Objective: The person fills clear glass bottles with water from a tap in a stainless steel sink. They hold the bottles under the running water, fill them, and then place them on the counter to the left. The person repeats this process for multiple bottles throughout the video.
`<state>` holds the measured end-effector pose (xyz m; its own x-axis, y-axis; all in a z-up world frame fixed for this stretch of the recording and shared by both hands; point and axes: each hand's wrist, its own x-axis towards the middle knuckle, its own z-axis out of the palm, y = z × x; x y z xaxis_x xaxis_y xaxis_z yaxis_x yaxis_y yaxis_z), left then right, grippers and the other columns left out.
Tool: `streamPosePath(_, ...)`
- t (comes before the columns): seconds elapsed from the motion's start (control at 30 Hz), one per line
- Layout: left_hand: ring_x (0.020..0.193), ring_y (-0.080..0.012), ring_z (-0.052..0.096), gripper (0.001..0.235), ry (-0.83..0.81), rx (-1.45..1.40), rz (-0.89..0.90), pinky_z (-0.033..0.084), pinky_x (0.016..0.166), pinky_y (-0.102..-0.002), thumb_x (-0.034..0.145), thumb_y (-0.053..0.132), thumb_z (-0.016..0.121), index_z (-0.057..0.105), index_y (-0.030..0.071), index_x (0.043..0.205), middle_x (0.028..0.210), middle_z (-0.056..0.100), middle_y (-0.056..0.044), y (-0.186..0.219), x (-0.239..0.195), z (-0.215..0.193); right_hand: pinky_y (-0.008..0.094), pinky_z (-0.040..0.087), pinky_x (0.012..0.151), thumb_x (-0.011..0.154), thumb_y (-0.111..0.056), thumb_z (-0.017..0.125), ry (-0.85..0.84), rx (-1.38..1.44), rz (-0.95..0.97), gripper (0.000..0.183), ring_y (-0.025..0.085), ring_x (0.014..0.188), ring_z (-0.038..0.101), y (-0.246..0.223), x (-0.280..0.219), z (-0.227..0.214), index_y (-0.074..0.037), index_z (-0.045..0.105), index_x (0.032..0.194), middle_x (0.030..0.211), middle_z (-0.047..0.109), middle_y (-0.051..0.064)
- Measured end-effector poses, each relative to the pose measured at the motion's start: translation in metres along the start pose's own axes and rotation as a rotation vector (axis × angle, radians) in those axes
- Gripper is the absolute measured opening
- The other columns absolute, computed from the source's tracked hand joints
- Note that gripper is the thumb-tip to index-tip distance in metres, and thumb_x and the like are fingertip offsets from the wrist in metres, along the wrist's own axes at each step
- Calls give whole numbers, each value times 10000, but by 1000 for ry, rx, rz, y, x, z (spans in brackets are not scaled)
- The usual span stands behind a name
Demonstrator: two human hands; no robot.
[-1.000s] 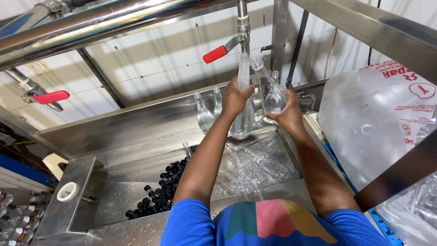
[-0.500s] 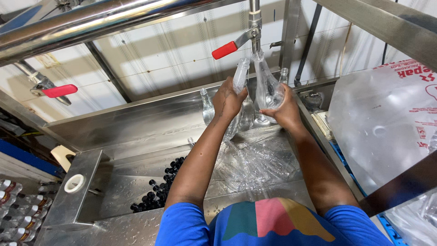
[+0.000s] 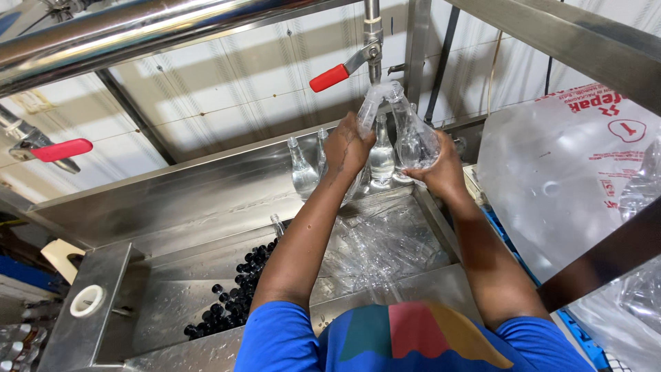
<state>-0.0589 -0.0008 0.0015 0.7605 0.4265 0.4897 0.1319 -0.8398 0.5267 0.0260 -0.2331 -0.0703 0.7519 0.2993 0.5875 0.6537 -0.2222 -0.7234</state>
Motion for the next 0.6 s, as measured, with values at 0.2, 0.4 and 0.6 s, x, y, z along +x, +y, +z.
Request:
streamPosePath(0.2,1250,-476,732,514,-19,-53,-44,587,1082,-665,962,391,764,643,118,1381,1279,761,-174,-26,-12,-23,611,494,1160,520,-202,1109,-18,4,54,1130,548,1334,624,-22,6,22,30,566,1483,1356,639,322)
streamPosePath(0.4,1386,-473,661,646,-37,-85,-269,505,1190,-659,990,401,800,586,123,1533,1437,718,-201,-169,8,-6,596,487,1193,595,-251,1121,-85,238,96,1174,525,1402,598,-24,18,71,-14,475,1547,1451,623,336)
streamPosePath(0.6,1493,-444,574,612,-5,-179,-470,281,1271,-761,1009,275,831,565,175,1551,1527,671,-147,-312,14,33,465,550,1143,741,4,985,-198,672,134,1220,350,1467,585,-12,-2,93,-138,230,1690,1616,546,270)
